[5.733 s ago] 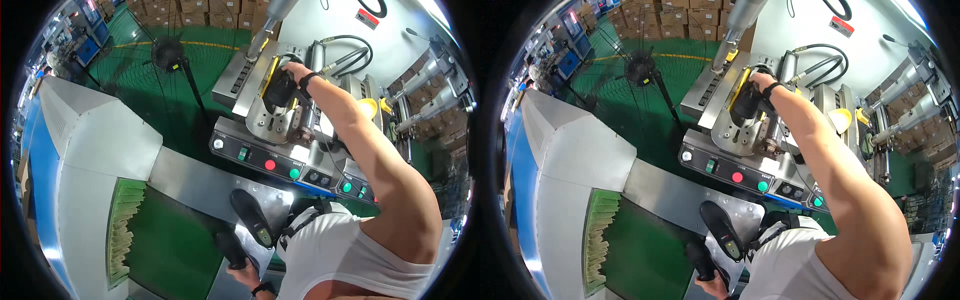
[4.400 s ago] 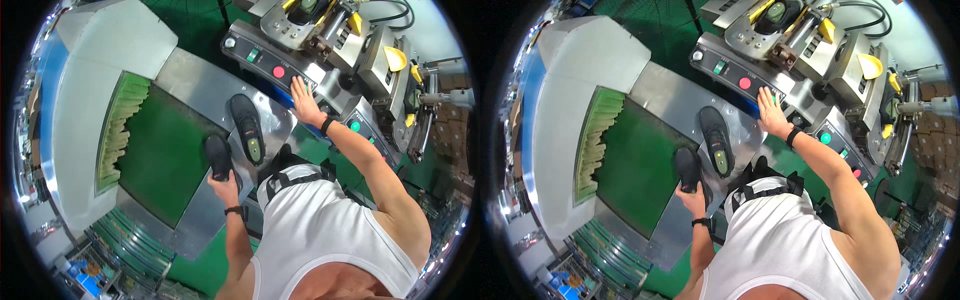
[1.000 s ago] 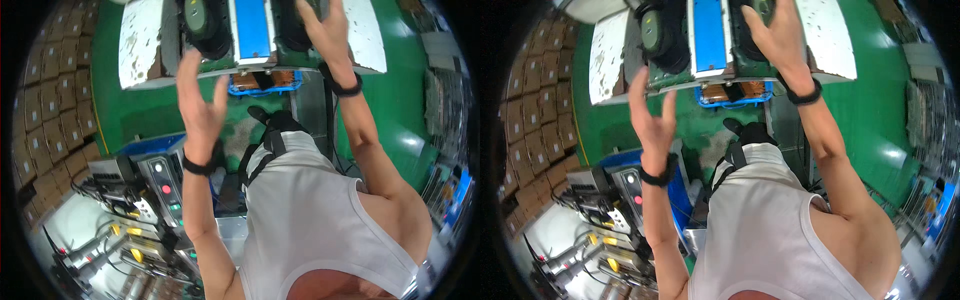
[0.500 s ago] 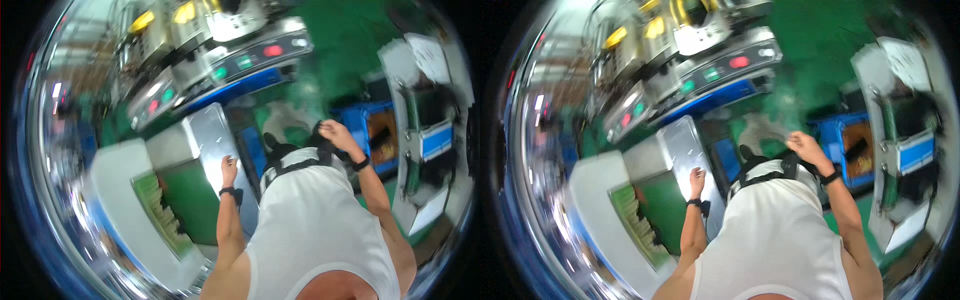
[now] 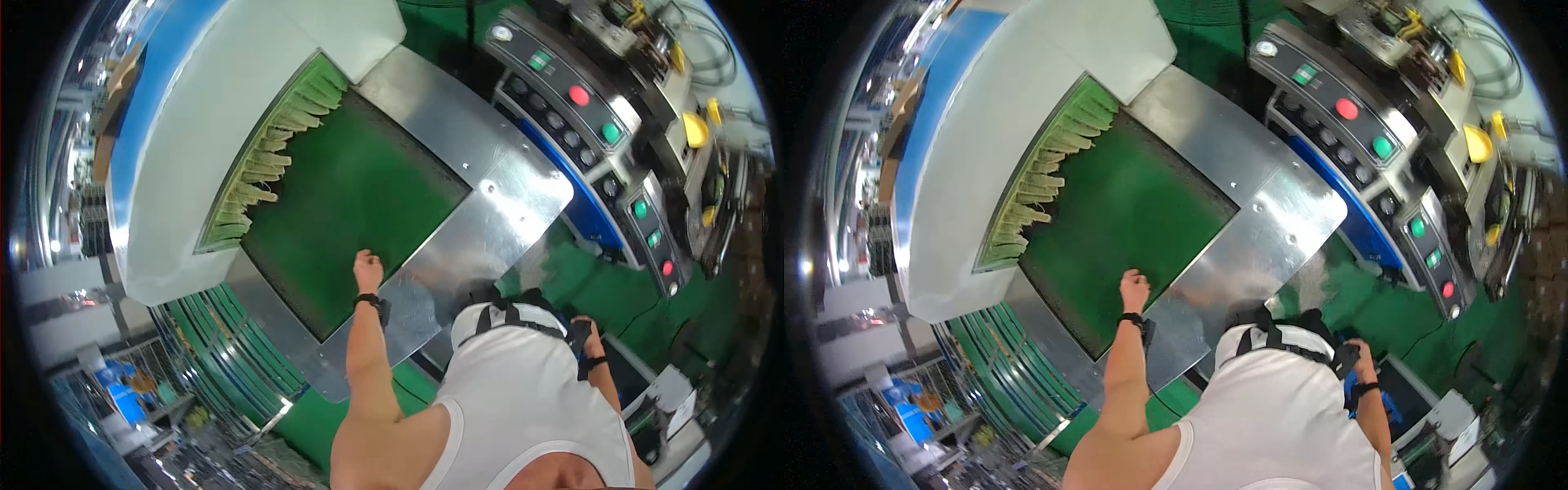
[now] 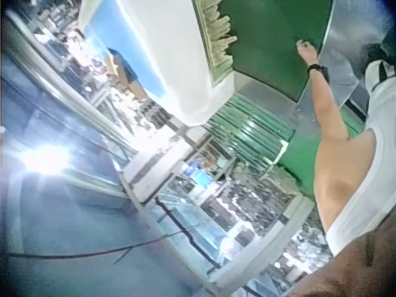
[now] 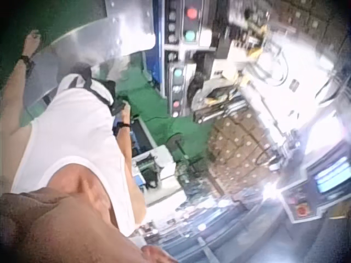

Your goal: Insert shoe components into an industrial lasting machine and operate controls to shape them.

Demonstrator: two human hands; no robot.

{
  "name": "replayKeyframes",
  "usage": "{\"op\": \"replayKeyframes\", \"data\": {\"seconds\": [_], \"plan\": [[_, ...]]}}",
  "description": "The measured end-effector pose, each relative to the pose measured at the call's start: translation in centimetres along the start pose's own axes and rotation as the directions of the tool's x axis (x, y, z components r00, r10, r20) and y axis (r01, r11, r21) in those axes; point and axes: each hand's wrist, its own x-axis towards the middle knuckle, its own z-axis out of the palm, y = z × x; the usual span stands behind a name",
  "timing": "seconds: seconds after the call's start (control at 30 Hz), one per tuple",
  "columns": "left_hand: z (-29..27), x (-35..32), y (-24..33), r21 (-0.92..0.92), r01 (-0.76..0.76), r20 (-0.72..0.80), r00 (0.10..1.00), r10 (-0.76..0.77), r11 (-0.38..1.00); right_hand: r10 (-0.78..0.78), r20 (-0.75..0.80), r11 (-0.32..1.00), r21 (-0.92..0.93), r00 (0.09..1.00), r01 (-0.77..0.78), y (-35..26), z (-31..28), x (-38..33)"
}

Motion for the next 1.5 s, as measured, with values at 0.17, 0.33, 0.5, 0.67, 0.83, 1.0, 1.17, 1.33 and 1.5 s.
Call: {"op": "replayKeyframes", "data": {"seconds": [0.17, 0.33, 0.5, 0.67, 0.83, 1.0, 1.17, 1.33, 1.5], "plan": [[-6.8, 9.8, -4.7, 0.074, 0.095, -0.160, 0.984, -0.082, 0.993, 0.295, -0.009, 0.923, 0.262, 0.956, -0.282, -6.4, 2.5, -0.3], [-16.6, 22.6, -7.4, 0.143, 0.215, -0.360, 0.920, -0.151, 0.966, 0.441, -0.137, 0.670, -0.607, 0.887, -0.427, -11.6, 3.6, 2.9], [-25.7, 34.4, -10.1, 0.267, 0.052, -0.573, 0.812, 0.115, 0.962, 0.419, -0.239, 0.632, -0.616, 0.876, -0.470, -15.9, 4.1, 1.6], [-28.9, 40.3, -12.6, 0.740, -0.027, -0.346, 0.842, 0.415, 0.672, 0.605, -0.421, 0.588, -0.337, 0.676, -0.736, -18.8, 5.7, 1.3], [-28.9, 37.1, -11.4, 0.364, -0.047, -0.518, 0.820, 0.244, 0.930, 0.615, -0.294, 0.701, -0.223, 0.732, -0.678, -18.6, 6.6, 3.8], [-28.6, 34.3, -7.6, 0.441, 0.042, -0.568, 0.787, 0.242, 0.897, 0.587, -0.290, 0.631, -0.422, 0.756, -0.651, -19.2, 9.5, 7.8], [-25.1, 29.1, -4.5, 0.485, -0.095, -0.574, 0.716, 0.398, 0.869, 0.471, -0.268, 0.734, -0.409, 0.840, -0.542, -19.9, 12.8, 9.9], [-18.6, 20.5, 0.8, 0.104, -0.066, -0.592, 0.798, 0.115, 0.992, 0.383, -0.176, 0.830, -0.367, 0.907, -0.421, -20.8, 13.9, 8.7], [-12.5, 12.4, 9.6, -0.089, -0.217, -0.356, 0.919, 0.172, 0.972, -0.053, 0.100, 0.725, -0.681, 0.994, 0.107, -24.7, 19.1, 11.2]]}}
